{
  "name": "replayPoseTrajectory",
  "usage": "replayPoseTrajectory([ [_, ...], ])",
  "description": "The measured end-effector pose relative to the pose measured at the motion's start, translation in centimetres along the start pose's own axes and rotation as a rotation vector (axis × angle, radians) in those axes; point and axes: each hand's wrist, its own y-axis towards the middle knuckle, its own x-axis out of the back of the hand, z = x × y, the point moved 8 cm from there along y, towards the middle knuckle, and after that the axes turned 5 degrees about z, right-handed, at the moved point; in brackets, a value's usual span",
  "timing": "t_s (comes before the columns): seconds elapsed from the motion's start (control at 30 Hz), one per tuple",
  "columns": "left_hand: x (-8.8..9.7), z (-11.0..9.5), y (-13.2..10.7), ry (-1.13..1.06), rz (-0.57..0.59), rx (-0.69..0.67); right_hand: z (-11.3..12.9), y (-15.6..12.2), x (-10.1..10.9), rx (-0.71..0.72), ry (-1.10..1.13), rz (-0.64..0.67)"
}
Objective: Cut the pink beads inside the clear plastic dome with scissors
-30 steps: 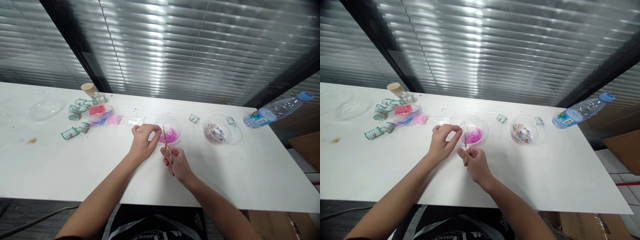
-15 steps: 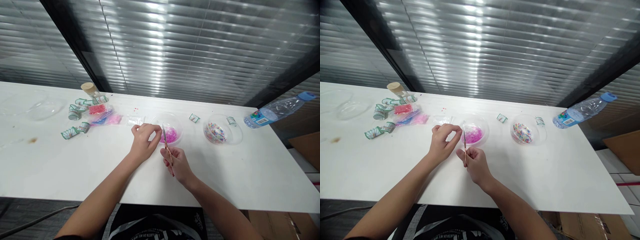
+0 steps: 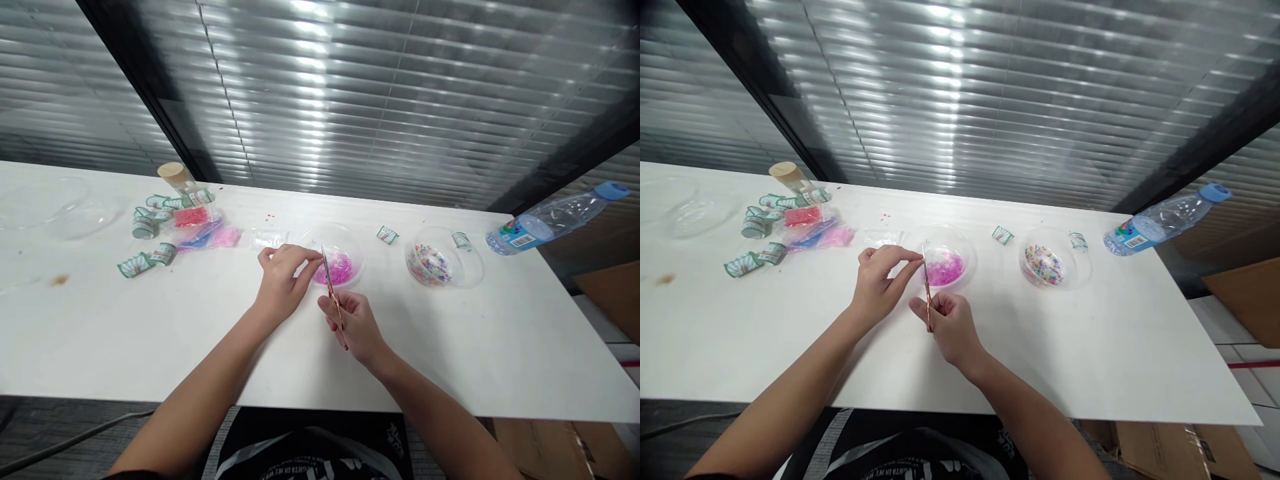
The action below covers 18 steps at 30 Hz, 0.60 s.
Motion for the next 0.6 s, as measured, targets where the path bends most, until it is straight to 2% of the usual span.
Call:
replayPoseTrajectory([
  [0.6,0.09,0.4,0.03,-0.079,-0.012,0.025,0.33,-0.03,0.0,0.018,0.007,0.002],
])
